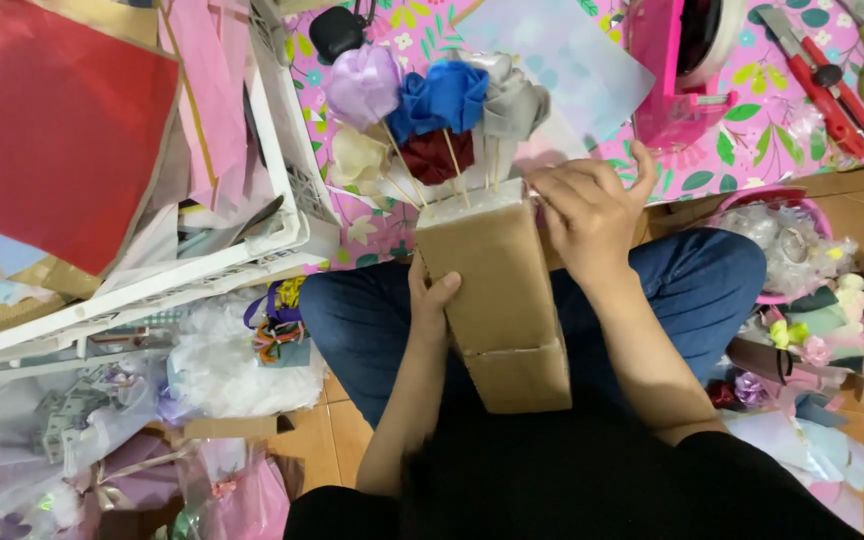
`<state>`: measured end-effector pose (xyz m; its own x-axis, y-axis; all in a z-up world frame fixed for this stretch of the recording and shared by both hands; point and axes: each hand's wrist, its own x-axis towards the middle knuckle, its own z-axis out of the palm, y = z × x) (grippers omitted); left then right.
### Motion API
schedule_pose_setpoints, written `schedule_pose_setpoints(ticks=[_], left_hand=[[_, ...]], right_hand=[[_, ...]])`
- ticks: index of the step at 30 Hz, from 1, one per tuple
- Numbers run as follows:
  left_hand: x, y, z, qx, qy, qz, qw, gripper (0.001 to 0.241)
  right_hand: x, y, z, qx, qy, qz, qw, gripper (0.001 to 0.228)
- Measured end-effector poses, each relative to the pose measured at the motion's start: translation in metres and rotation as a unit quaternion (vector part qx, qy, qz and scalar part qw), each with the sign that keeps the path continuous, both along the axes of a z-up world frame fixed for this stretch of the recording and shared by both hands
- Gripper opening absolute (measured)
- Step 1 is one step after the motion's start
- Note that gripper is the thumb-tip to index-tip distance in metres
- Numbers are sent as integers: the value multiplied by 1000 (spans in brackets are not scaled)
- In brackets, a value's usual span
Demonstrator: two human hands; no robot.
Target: The person wraps a small bouquet of artificial flowers using decorative paper, scissors, and tape.
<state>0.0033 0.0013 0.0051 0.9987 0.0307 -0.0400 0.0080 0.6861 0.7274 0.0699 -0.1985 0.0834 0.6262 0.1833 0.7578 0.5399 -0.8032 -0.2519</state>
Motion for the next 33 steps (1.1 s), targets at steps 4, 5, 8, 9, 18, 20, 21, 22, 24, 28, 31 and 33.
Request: schedule_pose_setpoints(ticks=[4,5,8,9,18,20,21,22,24,28,31,33], left_hand=[[21,9,24,88,102,-18,991,65],[29,15,32,106,138,-43,984,70],[34,29,39,92,133,-53,985,70],[35,34,40,93,134,-52,985,70],[17,51,66,-7,181,-71,981,65],[18,55,62,11,191,-68,979,68],[17,56,67,10,189,-66,980,68],[15,56,72,27,176,-64,982,70],[18,57,72,42,160,-70,984,73],[38,30,71,44,138,-102,984,73],[51,20,72,50,120,-124,984,72],[62,11,74,51,103,-136,984,72]], right_hand=[[4,-5,-4,-29,-7,-12,999,22],[6,-7,-5,-41,-4,-4,999,37],[-9,-11,24,-56,30,79,995,50],[-13,-24,24,-55,31,79,995,50],[35,-243,-4,-11,53,-145,988,38],[47,-260,-10,-84,139,-161,974,43],[57,-274,-24,-84,137,-159,974,43],[62,-289,-39,-158,122,-204,958,30],[69,-315,-55,-233,104,-256,932,22],[62,-355,-48,8,82,-230,970,13],[54,-387,-51,33,154,-215,964,31],[57,-400,-44,-50,162,-258,951,24]])
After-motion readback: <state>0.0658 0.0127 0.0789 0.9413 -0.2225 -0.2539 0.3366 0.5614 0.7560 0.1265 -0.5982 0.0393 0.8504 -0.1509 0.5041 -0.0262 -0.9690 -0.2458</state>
